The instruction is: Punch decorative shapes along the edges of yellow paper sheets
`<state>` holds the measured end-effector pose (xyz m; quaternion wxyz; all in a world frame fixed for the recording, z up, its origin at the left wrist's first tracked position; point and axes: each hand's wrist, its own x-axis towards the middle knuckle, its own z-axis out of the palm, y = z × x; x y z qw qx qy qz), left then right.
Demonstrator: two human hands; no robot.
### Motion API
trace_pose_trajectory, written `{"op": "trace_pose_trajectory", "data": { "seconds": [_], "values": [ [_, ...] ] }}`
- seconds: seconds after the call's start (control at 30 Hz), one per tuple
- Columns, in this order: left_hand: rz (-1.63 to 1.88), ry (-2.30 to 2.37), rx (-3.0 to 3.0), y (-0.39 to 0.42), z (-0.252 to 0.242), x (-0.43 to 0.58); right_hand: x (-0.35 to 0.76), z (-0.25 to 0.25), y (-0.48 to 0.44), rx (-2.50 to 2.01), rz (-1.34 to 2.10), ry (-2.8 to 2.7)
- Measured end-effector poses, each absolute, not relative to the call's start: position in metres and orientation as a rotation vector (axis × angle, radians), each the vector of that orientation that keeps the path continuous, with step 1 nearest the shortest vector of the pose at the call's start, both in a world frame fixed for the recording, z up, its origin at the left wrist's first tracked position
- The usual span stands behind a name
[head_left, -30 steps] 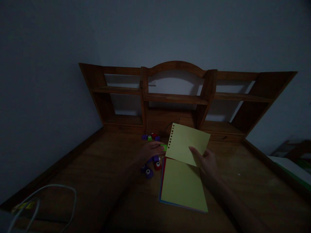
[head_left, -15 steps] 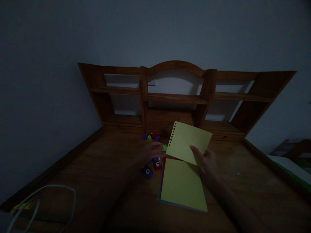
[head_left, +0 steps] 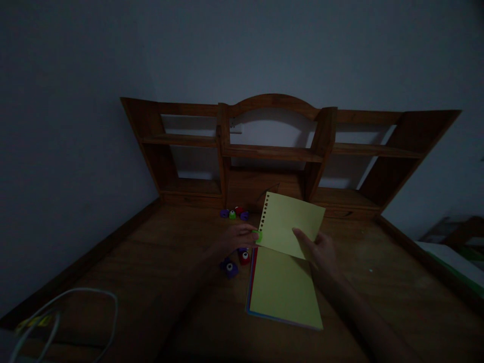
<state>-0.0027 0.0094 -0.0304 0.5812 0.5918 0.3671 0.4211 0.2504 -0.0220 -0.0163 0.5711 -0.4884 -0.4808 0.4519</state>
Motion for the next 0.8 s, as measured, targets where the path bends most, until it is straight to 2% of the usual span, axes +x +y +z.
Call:
{"op": "trace_pose_trajectory", "data": {
  "seconds": [0.47, 0.8],
  "values": [
    [0.955, 0.957, 1.157, 0.008, -0.031, 0.009, 0.255, -0.023, -0.016, -1.196, 1.081, -1.174],
    [0.916, 0.964, 1.210, 0.003, -0.024, 0.010, 0.250, -0.018, -0.020, -1.223, 1.060, -1.158]
  ]
}}
